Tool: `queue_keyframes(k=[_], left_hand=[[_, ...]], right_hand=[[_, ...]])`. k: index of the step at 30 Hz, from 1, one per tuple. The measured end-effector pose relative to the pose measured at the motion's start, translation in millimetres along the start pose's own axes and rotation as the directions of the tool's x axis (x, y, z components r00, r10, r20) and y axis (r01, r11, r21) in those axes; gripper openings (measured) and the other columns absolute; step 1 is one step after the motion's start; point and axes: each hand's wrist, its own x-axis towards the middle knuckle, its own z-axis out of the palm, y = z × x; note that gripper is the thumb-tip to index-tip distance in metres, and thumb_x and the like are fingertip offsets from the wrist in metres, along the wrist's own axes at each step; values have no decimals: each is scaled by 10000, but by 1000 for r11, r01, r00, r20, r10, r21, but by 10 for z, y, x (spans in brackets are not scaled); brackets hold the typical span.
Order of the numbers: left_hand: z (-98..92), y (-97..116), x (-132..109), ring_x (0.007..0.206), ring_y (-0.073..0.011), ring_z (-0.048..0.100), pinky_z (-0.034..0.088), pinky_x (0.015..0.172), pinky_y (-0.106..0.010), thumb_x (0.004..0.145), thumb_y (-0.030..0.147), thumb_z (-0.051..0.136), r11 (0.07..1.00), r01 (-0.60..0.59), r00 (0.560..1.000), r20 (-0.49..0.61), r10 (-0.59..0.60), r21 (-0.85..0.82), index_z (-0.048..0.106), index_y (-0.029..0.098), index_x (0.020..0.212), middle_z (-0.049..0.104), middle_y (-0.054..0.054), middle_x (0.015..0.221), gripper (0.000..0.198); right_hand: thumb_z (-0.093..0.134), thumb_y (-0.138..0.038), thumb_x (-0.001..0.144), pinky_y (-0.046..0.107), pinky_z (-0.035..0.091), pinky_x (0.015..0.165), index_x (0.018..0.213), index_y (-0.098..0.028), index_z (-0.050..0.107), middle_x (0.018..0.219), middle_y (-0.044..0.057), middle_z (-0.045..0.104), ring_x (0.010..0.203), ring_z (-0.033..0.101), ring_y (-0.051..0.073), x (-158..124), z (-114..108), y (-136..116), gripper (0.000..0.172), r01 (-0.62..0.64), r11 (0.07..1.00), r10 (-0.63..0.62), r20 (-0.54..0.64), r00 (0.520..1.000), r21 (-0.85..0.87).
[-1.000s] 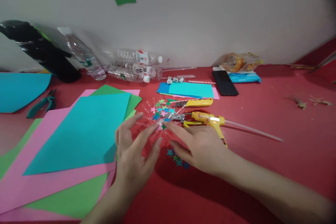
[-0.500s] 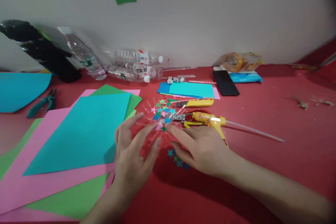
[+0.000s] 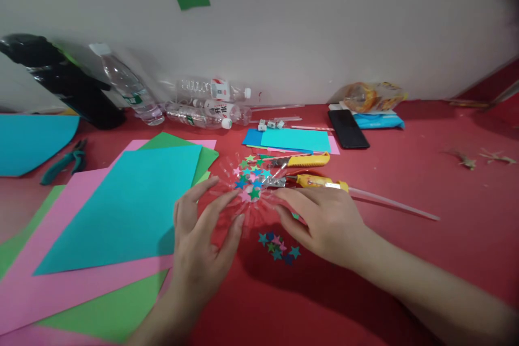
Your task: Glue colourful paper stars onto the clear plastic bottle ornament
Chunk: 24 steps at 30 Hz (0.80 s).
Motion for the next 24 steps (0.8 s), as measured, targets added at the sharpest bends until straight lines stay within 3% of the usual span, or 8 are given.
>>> queue_keyframes(k=[6, 11, 18, 24], left_hand=[[4, -58, 11, 1249, -253, 481, 435, 1031, -441, 851, 220, 635, 997, 52, 999, -2, -53, -58, 549, 216, 1219, 510, -113, 1310, 378], [-5, -57, 16, 1321, -261, 426, 409, 1071, -461, 857, 238, 629, 996, 57, 998, 28, -55, -71, 533, 245, 1241, 456, -102, 1398, 396], [-10, -43, -24, 1390, -297, 345, 362, 1115, -536, 835, 287, 652, 991, 93, 994, 71, -87, -92, 466, 273, 1321, 387, -98, 1470, 521], [63, -87, -88, 1377, -309, 379, 432, 1067, -550, 840, 286, 645, 972, 148, 986, 108, -130, -184, 411, 312, 1374, 313, -90, 1518, 584]], right_hand=[[452, -231, 925, 297, 319, 550, 912, -149, 673, 698, 31, 676, 594, 585, 161, 45, -18, -5, 236, -30, 999, 27, 57, 998, 42], [448, -239, 921, 300, 304, 551, 789, -162, 657, 649, 18, 644, 570, 557, 154, 25, -13, -12, 259, -22, 996, 15, 87, 996, 84], [444, -256, 923, 281, 316, 582, 884, -167, 664, 704, 22, 670, 619, 591, 153, 44, -69, 91, 241, -124, 986, 113, 105, 988, 112], [442, -295, 907, 292, 266, 559, 814, -179, 648, 672, 31, 646, 592, 560, 162, 71, -57, 32, 254, -117, 990, 95, 242, 965, 78]])
